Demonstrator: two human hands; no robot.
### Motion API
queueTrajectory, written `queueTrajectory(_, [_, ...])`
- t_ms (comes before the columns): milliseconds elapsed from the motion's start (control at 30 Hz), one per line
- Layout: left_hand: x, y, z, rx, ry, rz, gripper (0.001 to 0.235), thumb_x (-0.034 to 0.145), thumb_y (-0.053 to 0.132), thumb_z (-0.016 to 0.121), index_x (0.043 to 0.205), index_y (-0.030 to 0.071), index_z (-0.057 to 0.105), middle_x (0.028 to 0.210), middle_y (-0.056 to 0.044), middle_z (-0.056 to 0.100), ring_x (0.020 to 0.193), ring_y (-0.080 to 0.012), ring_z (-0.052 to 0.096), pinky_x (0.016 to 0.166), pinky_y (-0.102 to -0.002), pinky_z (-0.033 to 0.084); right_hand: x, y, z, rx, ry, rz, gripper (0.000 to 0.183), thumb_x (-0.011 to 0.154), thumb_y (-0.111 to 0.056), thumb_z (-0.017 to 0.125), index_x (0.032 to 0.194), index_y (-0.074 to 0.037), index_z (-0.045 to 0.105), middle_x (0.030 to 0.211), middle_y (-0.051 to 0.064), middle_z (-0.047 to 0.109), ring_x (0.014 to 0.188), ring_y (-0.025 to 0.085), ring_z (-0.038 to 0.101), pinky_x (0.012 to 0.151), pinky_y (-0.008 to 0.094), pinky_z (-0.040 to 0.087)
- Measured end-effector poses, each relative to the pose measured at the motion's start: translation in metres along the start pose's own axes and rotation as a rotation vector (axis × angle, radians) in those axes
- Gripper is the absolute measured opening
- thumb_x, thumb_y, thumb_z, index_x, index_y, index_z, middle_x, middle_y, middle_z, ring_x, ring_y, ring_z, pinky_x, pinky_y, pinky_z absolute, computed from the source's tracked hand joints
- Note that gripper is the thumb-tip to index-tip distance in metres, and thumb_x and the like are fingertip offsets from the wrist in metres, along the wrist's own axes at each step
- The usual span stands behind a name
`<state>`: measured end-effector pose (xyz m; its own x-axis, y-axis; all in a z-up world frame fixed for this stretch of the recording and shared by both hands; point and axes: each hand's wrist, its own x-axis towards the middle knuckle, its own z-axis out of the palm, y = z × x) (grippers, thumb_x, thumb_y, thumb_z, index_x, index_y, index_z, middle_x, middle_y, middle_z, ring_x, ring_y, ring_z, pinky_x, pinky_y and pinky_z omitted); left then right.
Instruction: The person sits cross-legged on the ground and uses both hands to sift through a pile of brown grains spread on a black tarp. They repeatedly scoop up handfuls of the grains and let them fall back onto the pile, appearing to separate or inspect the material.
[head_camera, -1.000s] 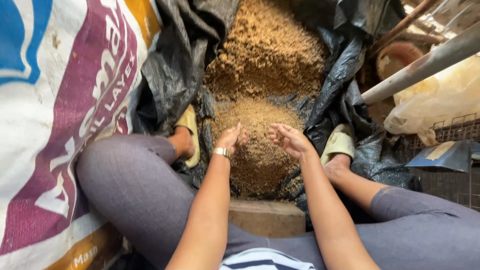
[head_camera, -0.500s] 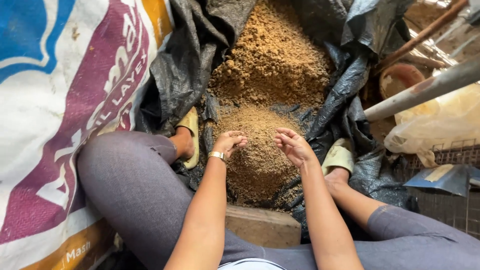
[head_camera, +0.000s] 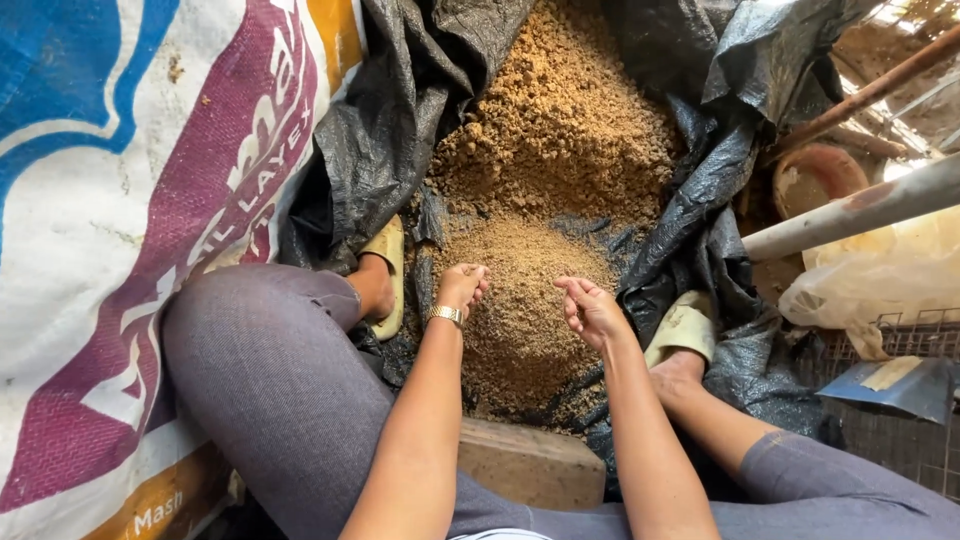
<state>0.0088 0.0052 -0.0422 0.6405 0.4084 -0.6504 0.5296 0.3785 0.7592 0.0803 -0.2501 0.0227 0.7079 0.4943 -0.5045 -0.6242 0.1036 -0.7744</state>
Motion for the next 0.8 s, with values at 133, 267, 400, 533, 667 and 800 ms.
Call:
queueTrajectory(133, [0.007, -0.008, -0.002, -0.003, 0.03, -0.016, 0.023, 0.1, 0.028, 0.066, 0.113, 0.009, 0.069, 0.063, -0.008, 0.067, 0.041, -0.0092, 0.052, 0.033, -0.018, 0.04, 0.006, 0.002, -0.002, -0.069, 0.063, -0.004, 0.028, 0.103, -0.034, 0.063, 0.119, -0.012, 0.068, 0.057, 0.008, 0.058, 0.04, 0.017, 0.057, 0.033, 0.02, 0.039])
queueTrajectory(267, [0.011, -0.01, -0.005, 0.003, 0.056, -0.022, 0.027, 0.092, 0.026, 0.077, 0.112, 0.009, 0.072, 0.067, -0.008, 0.069, 0.047, -0.0115, 0.062, 0.039, -0.021, 0.049, 0.004, -0.007, -0.004, -0.305, 0.072, 0.003, 0.037, 0.092, -0.009, 0.071, 0.128, -0.003, 0.066, 0.103, 0.013, 0.071, 0.08, 0.02, 0.072, 0.062, 0.026, 0.06])
queueTrajectory(400, [-0.004, 0.008, -0.007, 0.002, -0.07, -0.049, 0.035, 0.093, -0.007, 0.056, 0.126, 0.002, 0.063, 0.096, -0.024, 0.074, 0.07, -0.0168, 0.074, 0.061, -0.022, 0.064, 0.003, -0.017, -0.004, -0.395, 0.073, -0.056, 0.03, 0.094, 0.005, 0.058, 0.123, 0.004, 0.067, 0.105, 0.021, 0.071, 0.084, 0.024, 0.076, 0.072, 0.032, 0.066])
queueTrajectory(533, [-0.006, 0.005, -0.005, -0.06, -0.077, -0.085, 0.031, 0.101, -0.001, 0.045, 0.131, -0.005, 0.054, 0.103, -0.032, 0.072, 0.081, -0.0243, 0.077, 0.071, -0.029, 0.065, -0.006, -0.032, 0.004, -0.399, 0.084, -0.024, 0.032, 0.1, -0.002, 0.054, 0.13, 0.006, 0.061, 0.101, 0.026, 0.073, 0.081, 0.028, 0.077, 0.068, 0.032, 0.066])
queueTrajectory(667, [0.018, -0.004, -0.002, -0.004, -0.008, -0.031, 0.025, 0.104, 0.014, 0.051, 0.124, 0.002, 0.061, 0.085, -0.026, 0.073, 0.064, -0.0245, 0.074, 0.053, -0.029, 0.063, 0.006, -0.034, -0.008, -0.36, 0.101, -0.061, 0.029, 0.102, -0.008, 0.057, 0.13, 0.001, 0.059, 0.091, 0.029, 0.074, 0.069, 0.03, 0.076, 0.055, 0.033, 0.065])
queueTrajectory(800, [0.023, -0.012, -0.003, 0.056, 0.039, 0.009, 0.028, 0.097, 0.02, 0.065, 0.123, 0.008, 0.067, 0.073, -0.017, 0.072, 0.054, -0.0178, 0.071, 0.046, -0.024, 0.061, 0.003, -0.032, -0.015, -0.308, 0.163, -0.103, 0.026, 0.097, -0.008, 0.065, 0.123, -0.004, 0.065, 0.094, 0.022, 0.076, 0.069, 0.023, 0.077, 0.056, 0.029, 0.066])
